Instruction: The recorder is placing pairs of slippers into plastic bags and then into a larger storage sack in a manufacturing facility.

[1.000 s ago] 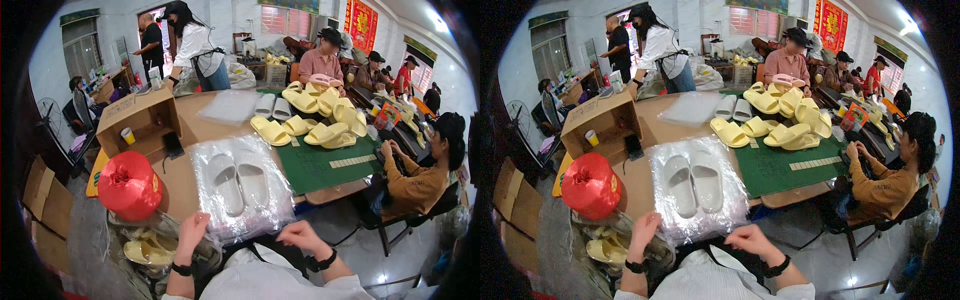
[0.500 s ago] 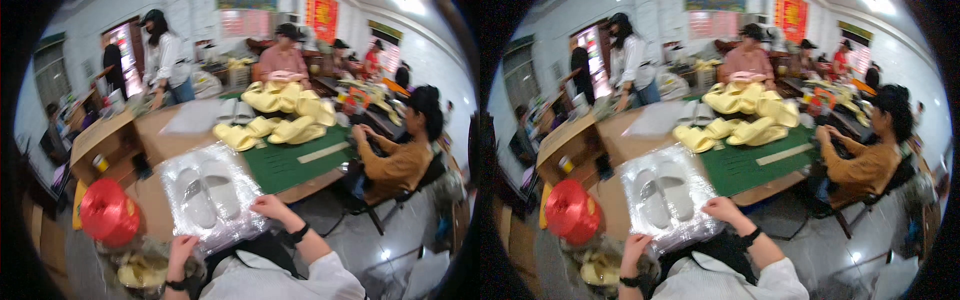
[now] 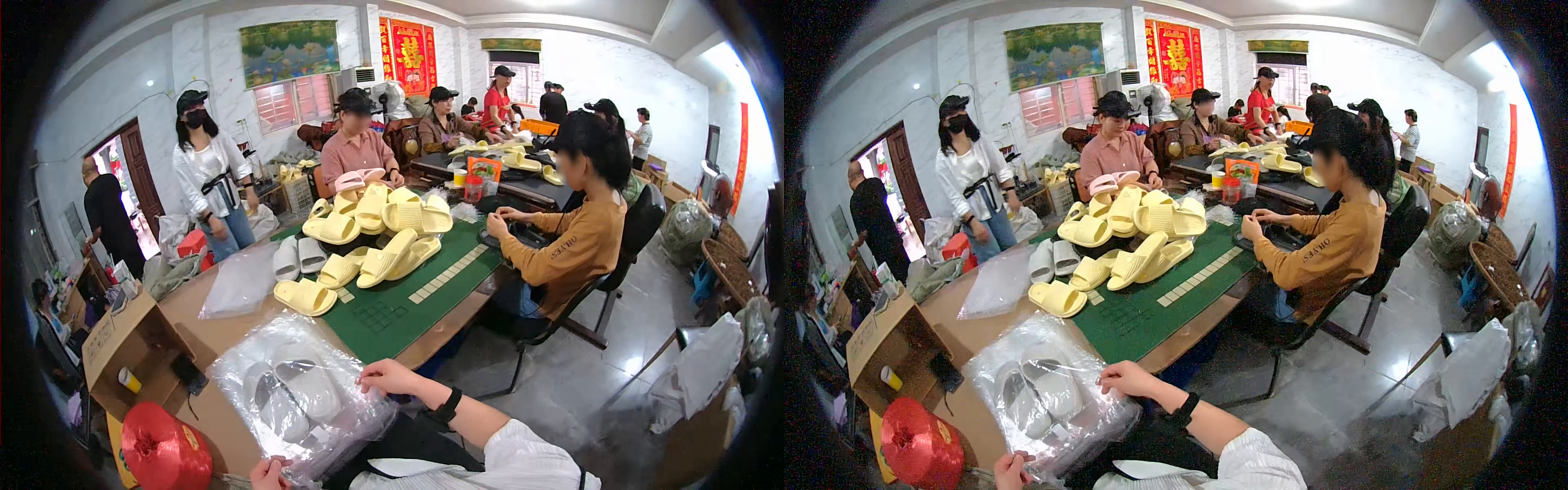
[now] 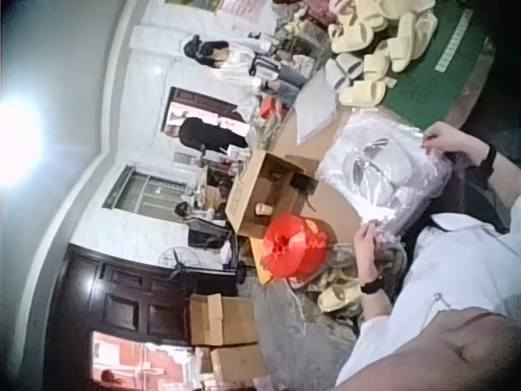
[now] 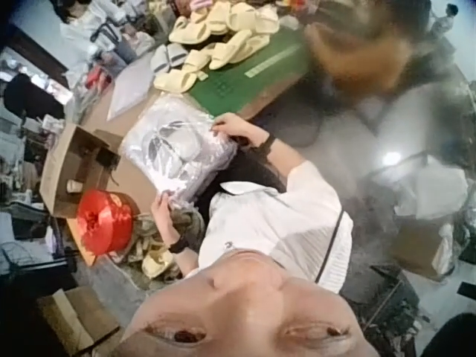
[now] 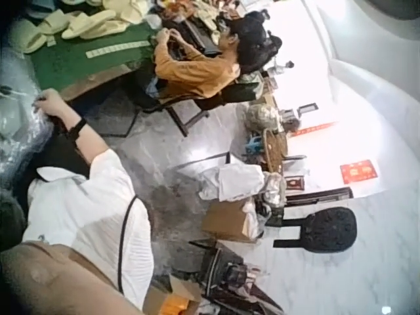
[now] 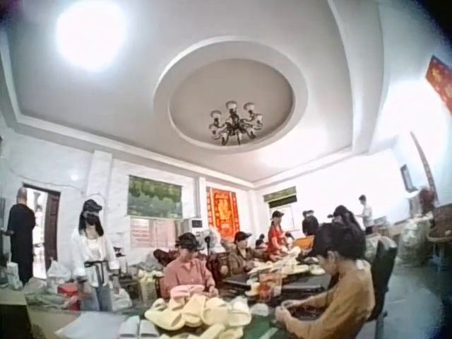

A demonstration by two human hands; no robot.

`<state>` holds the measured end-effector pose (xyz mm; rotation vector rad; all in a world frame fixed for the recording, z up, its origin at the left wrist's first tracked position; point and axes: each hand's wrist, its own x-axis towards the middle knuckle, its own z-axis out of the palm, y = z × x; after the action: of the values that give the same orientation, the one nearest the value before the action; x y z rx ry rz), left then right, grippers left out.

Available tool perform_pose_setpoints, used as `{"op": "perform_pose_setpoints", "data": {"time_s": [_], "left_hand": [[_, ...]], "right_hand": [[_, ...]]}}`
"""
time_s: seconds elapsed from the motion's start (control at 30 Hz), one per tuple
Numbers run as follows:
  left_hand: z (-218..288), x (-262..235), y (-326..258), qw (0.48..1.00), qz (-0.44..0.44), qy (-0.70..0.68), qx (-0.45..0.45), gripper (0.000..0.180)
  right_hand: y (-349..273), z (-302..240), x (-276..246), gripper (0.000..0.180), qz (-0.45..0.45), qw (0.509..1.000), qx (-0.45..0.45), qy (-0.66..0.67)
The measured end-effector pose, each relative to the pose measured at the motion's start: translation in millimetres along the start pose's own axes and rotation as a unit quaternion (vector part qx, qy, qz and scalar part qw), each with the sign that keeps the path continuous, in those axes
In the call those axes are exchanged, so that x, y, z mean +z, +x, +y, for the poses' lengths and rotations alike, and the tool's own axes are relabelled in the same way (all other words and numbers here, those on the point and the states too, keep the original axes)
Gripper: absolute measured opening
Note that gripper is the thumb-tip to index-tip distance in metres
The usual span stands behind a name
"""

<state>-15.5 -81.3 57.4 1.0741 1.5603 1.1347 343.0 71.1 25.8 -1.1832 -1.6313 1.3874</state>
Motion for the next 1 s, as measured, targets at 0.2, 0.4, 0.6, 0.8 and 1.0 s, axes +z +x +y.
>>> {"op": "perform_pose_setpoints", "data": {"time_s": [0.2,0.4,0.6,0.8,1.0], "left_hand": [[-12.5,-9.5,40.4,0.989,0.051,-0.026,0.137,0.017],[-34.2,-3.7,53.5,0.94,0.056,0.15,0.3,0.016],[-64.2,-7.7,45.4,0.917,-0.011,0.265,0.298,0.018],[-15.8,-0.7,33.6,0.933,0.055,0.29,0.205,0.073],[-16.7,40.9,60.7,0.808,0.095,0.431,0.391,0.068]], "right_hand": [[20.1,-24.3,2.2,0.017,0.072,0.985,-0.122,0.101],[27.5,4.6,5.3,0.013,0.107,0.981,-0.158,0.03],[17.5,57.4,23.5,0.012,0.116,0.979,-0.159,-0.061],[2.8,-18.2,44.2,0.035,0.273,0.853,-0.323,-0.304],[16.8,-43.9,97.0,0.053,0.16,0.84,-0.366,-0.367]]}}
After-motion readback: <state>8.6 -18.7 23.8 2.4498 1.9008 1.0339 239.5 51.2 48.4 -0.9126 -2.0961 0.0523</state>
